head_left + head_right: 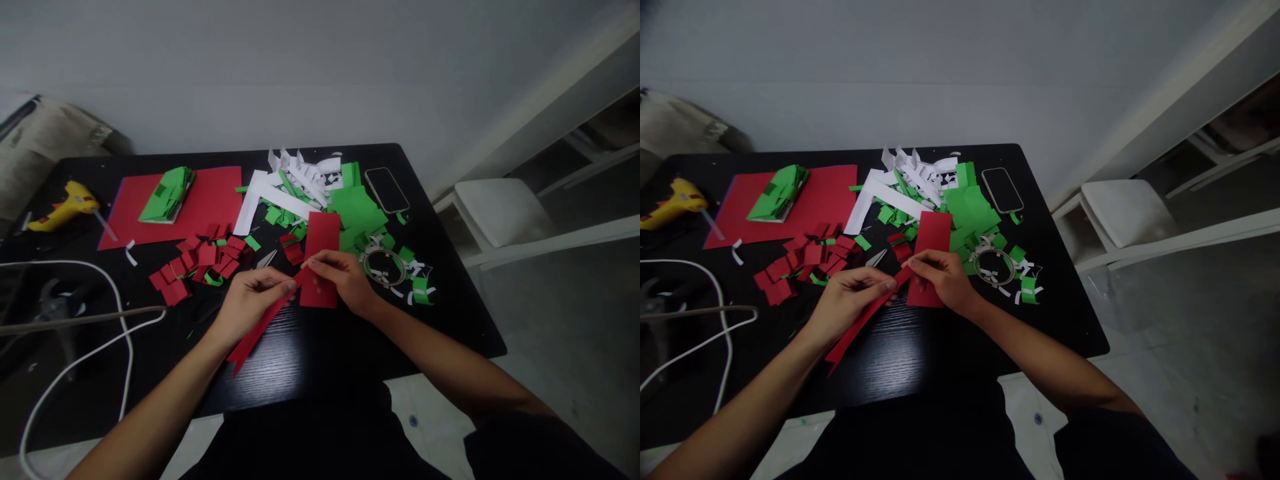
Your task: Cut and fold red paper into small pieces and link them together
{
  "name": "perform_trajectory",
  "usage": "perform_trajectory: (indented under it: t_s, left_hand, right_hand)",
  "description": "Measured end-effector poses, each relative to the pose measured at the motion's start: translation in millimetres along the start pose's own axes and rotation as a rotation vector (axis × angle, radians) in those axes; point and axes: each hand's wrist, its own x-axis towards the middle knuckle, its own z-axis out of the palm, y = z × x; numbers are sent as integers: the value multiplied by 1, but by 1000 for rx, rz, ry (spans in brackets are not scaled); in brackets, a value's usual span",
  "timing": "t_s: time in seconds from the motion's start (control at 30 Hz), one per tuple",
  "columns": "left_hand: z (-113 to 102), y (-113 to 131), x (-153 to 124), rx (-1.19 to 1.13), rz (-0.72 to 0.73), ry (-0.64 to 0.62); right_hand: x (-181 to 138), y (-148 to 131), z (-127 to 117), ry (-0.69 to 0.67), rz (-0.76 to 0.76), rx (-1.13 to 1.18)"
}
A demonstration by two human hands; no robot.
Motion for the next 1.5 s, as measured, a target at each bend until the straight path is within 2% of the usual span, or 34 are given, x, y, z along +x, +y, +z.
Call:
perform_trajectory:
  t_s: [0.17,0.37,0.57,0.77,1.0,1.5]
  left_hand:
    - [1,2,0,-4,-31,33]
    - [1,3,1,-68,-94,7]
    - [0,-4,2,-155,-143,-53]
    - [1,-1,2,-164,-125,-34]
    - [3,0,1,-154,-104,-21]
    - [1,-5,4,-172,-139,-58]
  right_hand:
    - [0,1,1,-8,8,-9]
    - [-1,5,5,-86,28,-117]
    - [1,5,3,-24,8,-90]
    - [2,11,5,-27,38,-27]
    - [-3,12,10,-160,116,-79]
    - [-1,11,5,-175,92,-107]
